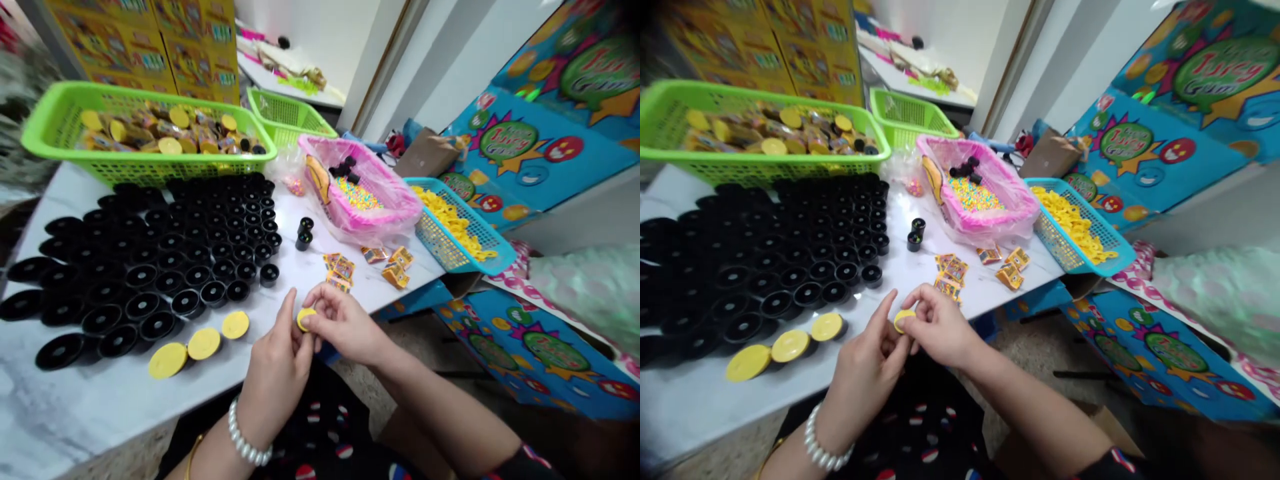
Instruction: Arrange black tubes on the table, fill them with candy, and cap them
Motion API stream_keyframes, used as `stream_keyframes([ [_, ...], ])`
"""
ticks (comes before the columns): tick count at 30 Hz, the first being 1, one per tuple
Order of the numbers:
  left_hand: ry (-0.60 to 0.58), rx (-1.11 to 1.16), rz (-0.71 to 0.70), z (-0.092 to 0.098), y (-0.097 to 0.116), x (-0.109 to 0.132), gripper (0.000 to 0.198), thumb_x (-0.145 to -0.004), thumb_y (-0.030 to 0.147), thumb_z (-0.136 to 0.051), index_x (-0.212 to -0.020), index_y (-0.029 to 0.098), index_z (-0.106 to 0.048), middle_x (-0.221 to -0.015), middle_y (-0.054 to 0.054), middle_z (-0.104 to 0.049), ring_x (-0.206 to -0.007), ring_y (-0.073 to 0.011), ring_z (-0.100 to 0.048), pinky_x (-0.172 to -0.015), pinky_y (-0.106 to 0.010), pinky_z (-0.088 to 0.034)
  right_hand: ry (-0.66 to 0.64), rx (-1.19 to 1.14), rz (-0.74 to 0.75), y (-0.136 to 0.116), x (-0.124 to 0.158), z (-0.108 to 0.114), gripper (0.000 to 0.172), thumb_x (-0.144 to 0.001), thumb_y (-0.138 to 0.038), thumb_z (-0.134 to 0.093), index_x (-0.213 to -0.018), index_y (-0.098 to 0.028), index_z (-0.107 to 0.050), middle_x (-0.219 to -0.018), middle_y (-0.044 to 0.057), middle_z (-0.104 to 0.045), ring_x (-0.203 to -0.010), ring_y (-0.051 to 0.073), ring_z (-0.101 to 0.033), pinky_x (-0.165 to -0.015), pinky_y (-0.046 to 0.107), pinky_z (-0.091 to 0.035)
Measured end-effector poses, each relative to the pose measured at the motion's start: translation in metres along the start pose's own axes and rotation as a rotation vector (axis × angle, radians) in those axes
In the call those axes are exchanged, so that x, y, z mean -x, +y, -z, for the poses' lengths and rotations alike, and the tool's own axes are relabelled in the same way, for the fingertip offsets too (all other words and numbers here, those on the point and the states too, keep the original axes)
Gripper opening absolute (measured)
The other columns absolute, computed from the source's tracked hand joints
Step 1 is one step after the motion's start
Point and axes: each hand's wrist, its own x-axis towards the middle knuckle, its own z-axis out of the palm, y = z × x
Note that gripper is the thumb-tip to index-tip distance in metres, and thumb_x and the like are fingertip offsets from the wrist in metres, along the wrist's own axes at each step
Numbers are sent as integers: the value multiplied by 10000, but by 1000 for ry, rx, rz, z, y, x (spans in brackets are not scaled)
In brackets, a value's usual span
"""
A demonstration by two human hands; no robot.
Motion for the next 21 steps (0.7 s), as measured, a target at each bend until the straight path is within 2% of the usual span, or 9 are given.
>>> stream_keyframes([
  [2, 28, 51, -4, 0, -1, 6, 657, -916, 239, -469, -1507, 116, -211, -673, 20, -641, -549, -155, -639, -553, -239, -517, 52, -7, 61, 3, -5, -8, 238, -755, -300, -691, -906, -200, -538, -560, -118, -424, -393, 58, -463, -410, 178, -403],
  [5, 83, 73, -37, 1, -3, 13, 711, -916, 239, -464, -1524, 144, -108, -747, 9, -665, -602, -152, -669, -583, -240, -541, 85, 45, 112, 4, -17, -15, 224, -744, -279, -694, -916, -188, -583, -563, -112, -423, -396, 46, -436, -384, 158, -353],
  [10, 46, 54, 44, 4, -1, 12, 663, -896, 259, -476, -1484, 94, -218, -656, 30, -628, -523, -159, -640, -526, -249, -516, -24, 12, 57, 6, -17, -5, 340, -788, -408, -664, -1033, -185, -586, -599, -84, -497, -456, 84, -507, -448, 206, -443],
  [12, 18, 53, 85, 5, 1, 9, 588, -888, 256, -465, -1439, 101, -327, -660, 11, -648, -515, -168, -645, -498, -251, -500, 3, 121, 150, 7, -11, -2, 342, -819, -405, -647, -1089, -197, -614, -655, -53, -536, -520, 97, -526, -521, 238, -470],
  [16, -3, 17, 126, 8, 5, 2, 419, -883, 255, -463, -1281, 140, -521, -709, -38, -699, -536, -188, -664, -455, -249, -466, 103, 506, 427, 4, -1, -2, 256, -819, -257, -677, -1071, -229, -713, -809, 16, -626, -719, 138, -566, -704, 278, -467],
  [21, -35, 55, 158, 9, 6, -1, 383, -900, 246, -451, -1265, 149, -513, -752, -51, -716, -580, -190, -684, -466, -243, -473, 86, 552, 416, 8, 0, 1, 321, -856, -292, -651, -1166, -223, -699, -844, 36, -617, -757, 151, -563, -729, 290, -468],
])
